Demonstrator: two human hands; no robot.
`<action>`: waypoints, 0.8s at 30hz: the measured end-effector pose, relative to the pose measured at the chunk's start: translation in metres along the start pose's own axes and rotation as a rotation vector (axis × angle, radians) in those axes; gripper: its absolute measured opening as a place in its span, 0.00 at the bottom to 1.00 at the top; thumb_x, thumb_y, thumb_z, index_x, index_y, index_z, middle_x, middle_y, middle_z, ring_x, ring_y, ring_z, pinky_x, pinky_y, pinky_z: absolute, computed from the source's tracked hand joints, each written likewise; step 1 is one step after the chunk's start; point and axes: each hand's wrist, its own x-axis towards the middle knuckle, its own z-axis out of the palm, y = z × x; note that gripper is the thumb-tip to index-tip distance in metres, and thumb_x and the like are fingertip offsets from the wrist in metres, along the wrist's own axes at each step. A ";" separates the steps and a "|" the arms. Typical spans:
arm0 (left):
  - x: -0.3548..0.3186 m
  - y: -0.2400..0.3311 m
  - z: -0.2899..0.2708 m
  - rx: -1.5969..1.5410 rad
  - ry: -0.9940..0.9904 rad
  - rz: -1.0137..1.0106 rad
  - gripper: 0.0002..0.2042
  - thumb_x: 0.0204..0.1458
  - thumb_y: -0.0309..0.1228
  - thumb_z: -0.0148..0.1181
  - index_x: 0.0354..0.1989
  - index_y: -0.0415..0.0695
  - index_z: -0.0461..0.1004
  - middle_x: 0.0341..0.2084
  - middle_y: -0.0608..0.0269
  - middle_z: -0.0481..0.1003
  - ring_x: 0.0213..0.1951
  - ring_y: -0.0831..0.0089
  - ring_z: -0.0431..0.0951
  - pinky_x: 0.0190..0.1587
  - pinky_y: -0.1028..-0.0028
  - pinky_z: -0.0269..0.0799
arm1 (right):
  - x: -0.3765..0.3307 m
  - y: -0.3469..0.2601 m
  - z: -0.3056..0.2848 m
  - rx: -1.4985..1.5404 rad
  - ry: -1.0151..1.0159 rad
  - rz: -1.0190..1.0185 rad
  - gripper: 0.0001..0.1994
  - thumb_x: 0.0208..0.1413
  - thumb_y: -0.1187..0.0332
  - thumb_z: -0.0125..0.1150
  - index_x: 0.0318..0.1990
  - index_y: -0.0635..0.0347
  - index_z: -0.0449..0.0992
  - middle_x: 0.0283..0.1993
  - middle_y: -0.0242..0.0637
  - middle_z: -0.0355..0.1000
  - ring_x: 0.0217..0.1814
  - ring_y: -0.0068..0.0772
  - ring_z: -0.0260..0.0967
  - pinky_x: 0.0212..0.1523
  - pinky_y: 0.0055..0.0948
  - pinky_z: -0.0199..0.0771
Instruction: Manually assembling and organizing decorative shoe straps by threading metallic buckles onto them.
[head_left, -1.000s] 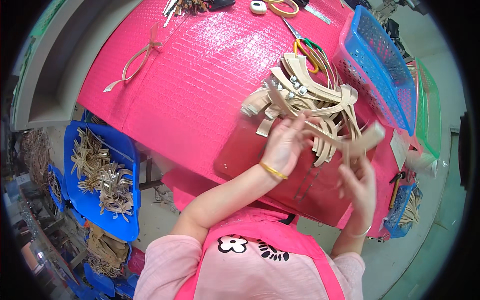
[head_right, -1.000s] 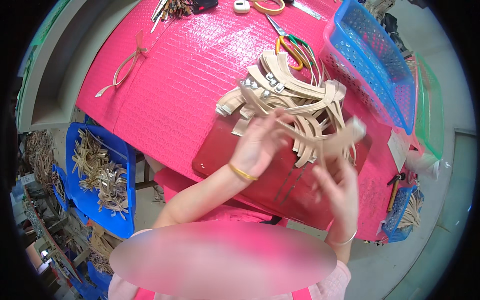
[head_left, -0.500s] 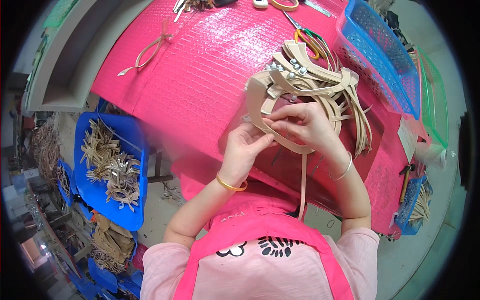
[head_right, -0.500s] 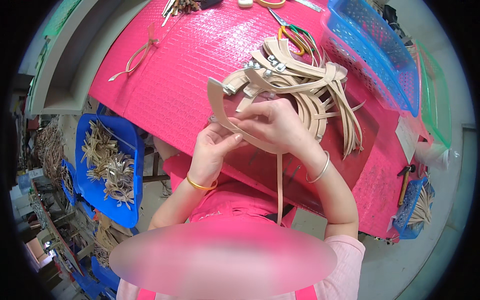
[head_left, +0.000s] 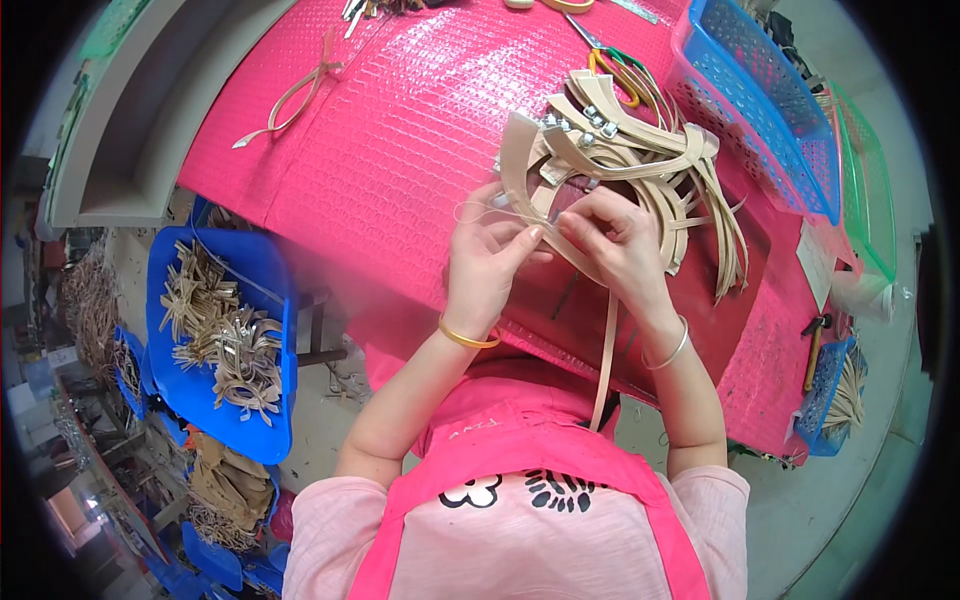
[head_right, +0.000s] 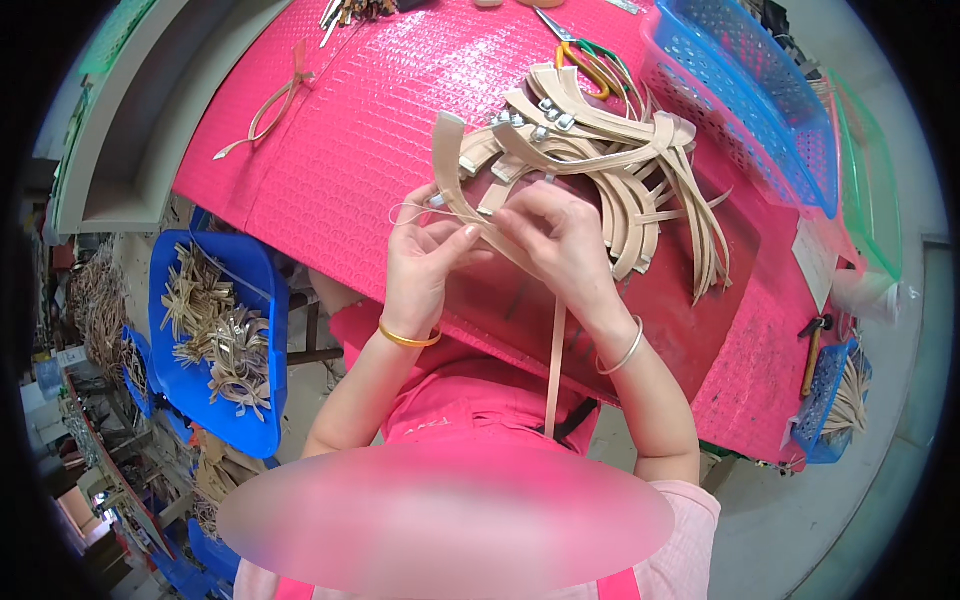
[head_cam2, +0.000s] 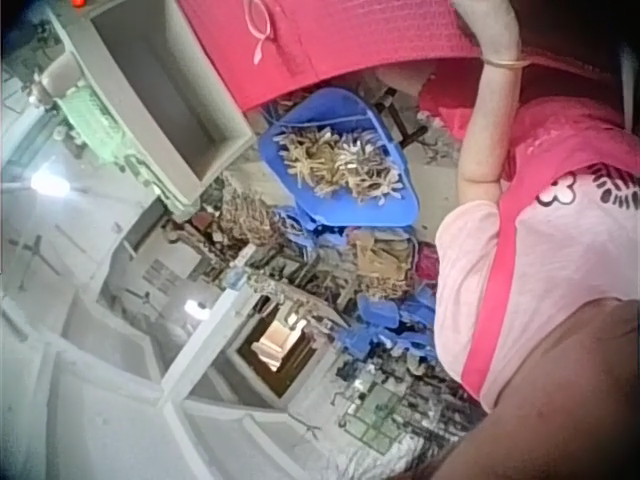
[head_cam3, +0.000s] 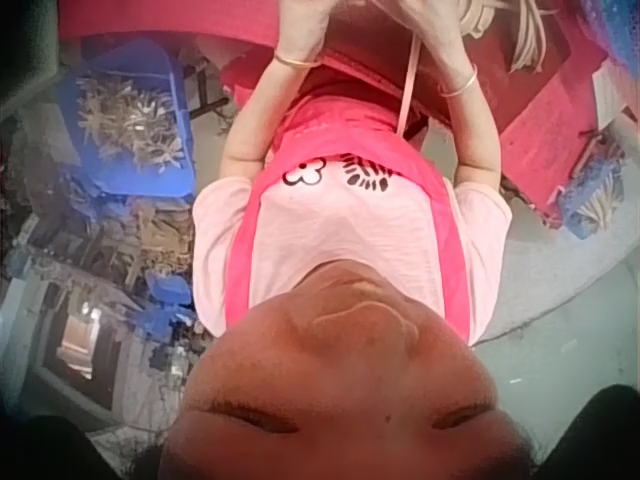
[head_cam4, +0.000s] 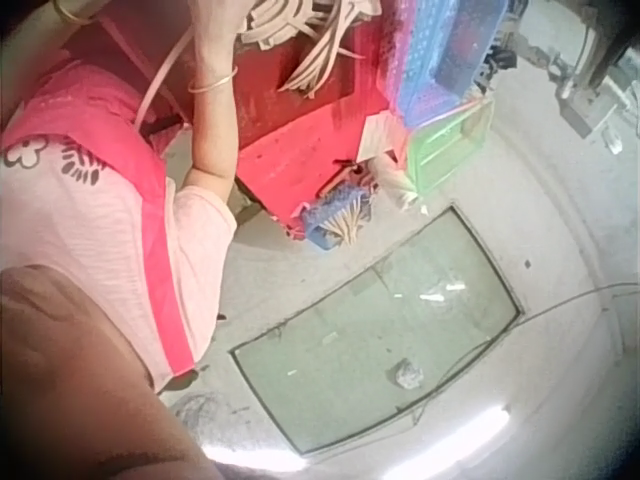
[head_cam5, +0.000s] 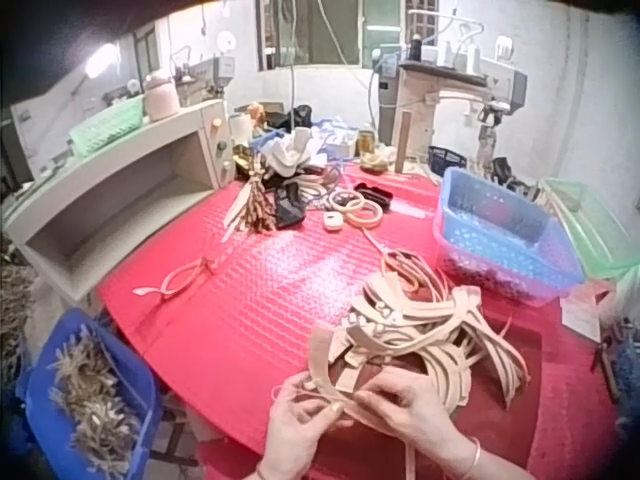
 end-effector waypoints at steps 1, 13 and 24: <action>-0.001 0.000 -0.002 0.059 0.006 0.024 0.23 0.47 0.17 0.49 0.52 0.40 0.51 0.34 0.54 0.70 0.35 0.72 0.73 0.34 0.77 0.74 | -0.002 -0.001 0.000 0.001 -0.005 -0.002 0.04 0.45 0.73 0.56 0.25 0.65 0.71 0.20 0.33 0.64 0.21 0.22 0.58 0.24 0.22 0.59; 0.006 0.000 -0.006 0.091 -0.011 -0.063 0.11 0.51 0.23 0.45 0.43 0.36 0.61 0.31 0.55 0.72 0.27 0.71 0.75 0.30 0.79 0.73 | -0.004 0.002 0.021 0.007 0.108 0.039 0.04 0.45 0.76 0.55 0.28 0.67 0.70 0.22 0.33 0.68 0.24 0.20 0.65 0.24 0.20 0.65; 0.022 -0.002 -0.017 0.025 0.020 -0.115 0.13 0.50 0.27 0.50 0.41 0.32 0.66 0.26 0.54 0.73 0.23 0.72 0.76 0.25 0.82 0.72 | -0.010 0.009 0.029 0.244 0.151 0.221 0.07 0.51 0.72 0.50 0.28 0.68 0.70 0.21 0.30 0.67 0.24 0.14 0.63 0.25 0.17 0.63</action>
